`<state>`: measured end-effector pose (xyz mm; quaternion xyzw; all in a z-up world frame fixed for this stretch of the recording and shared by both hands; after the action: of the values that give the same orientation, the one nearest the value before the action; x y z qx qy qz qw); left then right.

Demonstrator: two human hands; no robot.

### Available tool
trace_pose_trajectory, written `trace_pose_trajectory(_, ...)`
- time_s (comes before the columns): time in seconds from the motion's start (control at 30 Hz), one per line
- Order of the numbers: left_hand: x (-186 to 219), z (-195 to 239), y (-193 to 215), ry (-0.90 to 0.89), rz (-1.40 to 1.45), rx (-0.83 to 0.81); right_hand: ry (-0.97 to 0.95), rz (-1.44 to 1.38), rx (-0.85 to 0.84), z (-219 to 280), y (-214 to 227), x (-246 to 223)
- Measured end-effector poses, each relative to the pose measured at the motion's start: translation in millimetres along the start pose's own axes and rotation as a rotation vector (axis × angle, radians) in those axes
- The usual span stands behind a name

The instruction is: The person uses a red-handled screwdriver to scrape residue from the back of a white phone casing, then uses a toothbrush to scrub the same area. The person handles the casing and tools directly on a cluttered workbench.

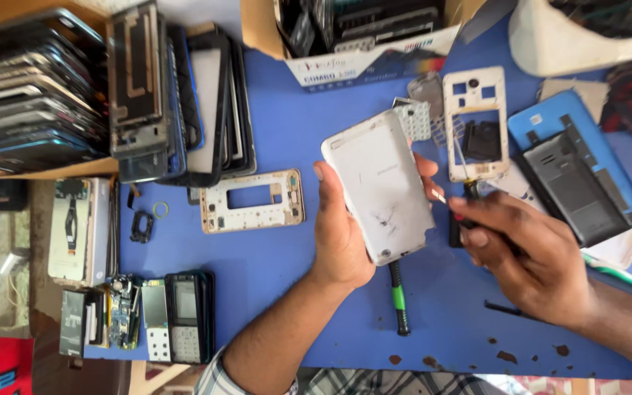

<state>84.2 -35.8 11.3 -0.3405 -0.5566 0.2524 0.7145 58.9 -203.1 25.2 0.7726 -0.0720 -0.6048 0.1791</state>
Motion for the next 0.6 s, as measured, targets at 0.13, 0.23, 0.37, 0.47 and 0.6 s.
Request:
trace_pose_trajectory(0.13,0,3,-2,0.004,-0.060,-0.015,0.476,0.238,-0.018,6,-6,-46)
trace_pose_trajectory(0.23,3,4,-4,-0.006,-0.118,-0.022,0.648,0.374,-0.080,6,-18,-61)
trace_pose_trajectory(0.37,1,5,-4,-0.017,-0.167,-0.033,0.622,0.375,-0.092,1,-20,-60)
trace_pose_trajectory(0.47,-4,6,0,-0.001,-0.199,-0.015,0.599,0.335,-0.083,2,-19,-56)
trace_pose_trajectory(0.6,-7,6,-3,0.037,-0.170,-0.017,0.521,0.299,-0.077,2,-17,-47)
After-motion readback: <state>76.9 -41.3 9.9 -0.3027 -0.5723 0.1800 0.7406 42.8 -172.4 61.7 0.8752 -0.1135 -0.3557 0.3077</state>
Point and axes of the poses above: each hand's wrist, its own z-axis away from the middle knuckle, its own y-axis out of the back of the hand, x = y × z, the point moved 9 cm from there along -z, towards the middle knuckle, and after that the axes turned 9 degrees about x, right-handed, at the moved point
